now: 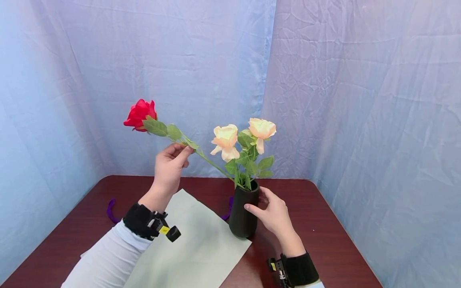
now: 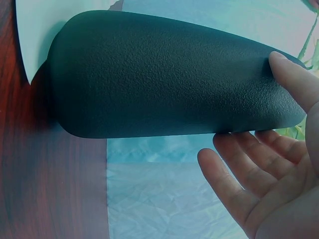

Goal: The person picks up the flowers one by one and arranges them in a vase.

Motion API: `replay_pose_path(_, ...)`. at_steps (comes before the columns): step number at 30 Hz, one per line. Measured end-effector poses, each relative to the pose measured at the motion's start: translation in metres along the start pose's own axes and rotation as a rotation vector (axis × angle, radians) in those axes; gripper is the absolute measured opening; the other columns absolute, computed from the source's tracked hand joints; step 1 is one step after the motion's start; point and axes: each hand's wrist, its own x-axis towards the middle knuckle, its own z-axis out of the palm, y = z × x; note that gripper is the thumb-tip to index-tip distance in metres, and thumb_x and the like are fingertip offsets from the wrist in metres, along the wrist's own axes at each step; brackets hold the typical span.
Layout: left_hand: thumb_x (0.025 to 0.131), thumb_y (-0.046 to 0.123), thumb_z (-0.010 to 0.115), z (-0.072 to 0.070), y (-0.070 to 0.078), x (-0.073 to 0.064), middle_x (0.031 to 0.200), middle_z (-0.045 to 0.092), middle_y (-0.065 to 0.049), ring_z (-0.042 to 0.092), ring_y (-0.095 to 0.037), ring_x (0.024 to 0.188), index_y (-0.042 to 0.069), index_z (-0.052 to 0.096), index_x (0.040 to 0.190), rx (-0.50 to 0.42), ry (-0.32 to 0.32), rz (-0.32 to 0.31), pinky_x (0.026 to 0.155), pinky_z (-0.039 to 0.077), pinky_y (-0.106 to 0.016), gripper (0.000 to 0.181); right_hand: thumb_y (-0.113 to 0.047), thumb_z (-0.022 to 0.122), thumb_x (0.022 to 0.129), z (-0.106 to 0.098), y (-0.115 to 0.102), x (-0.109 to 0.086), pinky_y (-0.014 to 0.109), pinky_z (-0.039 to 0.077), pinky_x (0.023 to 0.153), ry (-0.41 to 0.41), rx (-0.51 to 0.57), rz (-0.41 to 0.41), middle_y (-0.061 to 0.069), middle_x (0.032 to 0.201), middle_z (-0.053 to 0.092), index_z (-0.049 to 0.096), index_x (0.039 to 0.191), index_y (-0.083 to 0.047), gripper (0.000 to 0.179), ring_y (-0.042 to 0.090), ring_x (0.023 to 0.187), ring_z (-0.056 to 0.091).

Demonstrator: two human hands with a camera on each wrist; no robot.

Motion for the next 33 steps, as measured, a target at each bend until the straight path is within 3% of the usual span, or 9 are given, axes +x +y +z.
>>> replay_pose_path(6, 0.093, 0.014, 0.075, 0.007, -0.001, -0.002, 0.064, 0.054, 0.001, 0.044, -0.015, 0.059, 0.005, 0.068, 0.088, 0.04, -0.019, 0.02, 0.058, 0.038, -0.028, 0.013, -0.046, 0.084, 0.083, 0.0, -0.001, 0.0, 0.049, 0.055, 0.088, 0.001, 0.004, -0.001, 0.008, 0.128, 0.067, 0.052, 0.146, -0.014, 0.077, 0.028, 0.114, 0.066)
replay_pose_path(12, 0.093, 0.014, 0.075, 0.015, -0.004, -0.007, 0.074, 0.066, 0.0, 0.052, -0.015, 0.064, 0.006, 0.071, 0.089, 0.107, -0.055, 0.035, 0.06, 0.043, -0.028, 0.01, -0.045, 0.085, 0.083, 0.0, 0.0, 0.001, 0.05, 0.055, 0.088, 0.003, -0.001, -0.005, 0.008, 0.129, 0.067, 0.053, 0.145, -0.014, 0.076, 0.028, 0.114, 0.066)
replay_pose_path(20, 0.094, 0.019, 0.075, 0.025, -0.006, -0.013, 0.077, 0.068, -0.003, 0.056, -0.032, 0.071, 0.007, 0.074, 0.092, 0.172, -0.113, 0.063, 0.061, 0.044, -0.031, 0.011, -0.045, 0.085, 0.083, 0.0, 0.0, 0.0, 0.05, 0.055, 0.089, 0.004, 0.01, -0.014, 0.007, 0.127, 0.067, 0.054, 0.144, -0.015, 0.075, 0.027, 0.114, 0.067)
replay_pose_path(26, 0.095, 0.02, 0.075, 0.031, -0.011, -0.015, 0.074, 0.066, -0.002, 0.053, -0.02, 0.069, 0.009, 0.074, 0.091, 0.193, -0.142, 0.062, 0.06, 0.041, -0.033, 0.012, -0.045, 0.084, 0.083, -0.001, -0.002, 0.001, 0.051, 0.054, 0.089, 0.004, 0.01, -0.016, 0.008, 0.128, 0.067, 0.054, 0.144, -0.015, 0.075, 0.028, 0.114, 0.066)
replay_pose_path(33, 0.095, 0.022, 0.074, 0.038, -0.015, -0.02, 0.071, 0.064, -0.001, 0.045, -0.019, 0.059, 0.011, 0.076, 0.094, 0.251, -0.206, 0.07, 0.052, 0.037, -0.031, 0.012, -0.046, 0.084, 0.083, -0.001, -0.001, 0.0, 0.051, 0.054, 0.089, 0.002, 0.004, -0.009, 0.008, 0.128, 0.067, 0.053, 0.145, -0.014, 0.076, 0.028, 0.115, 0.066)
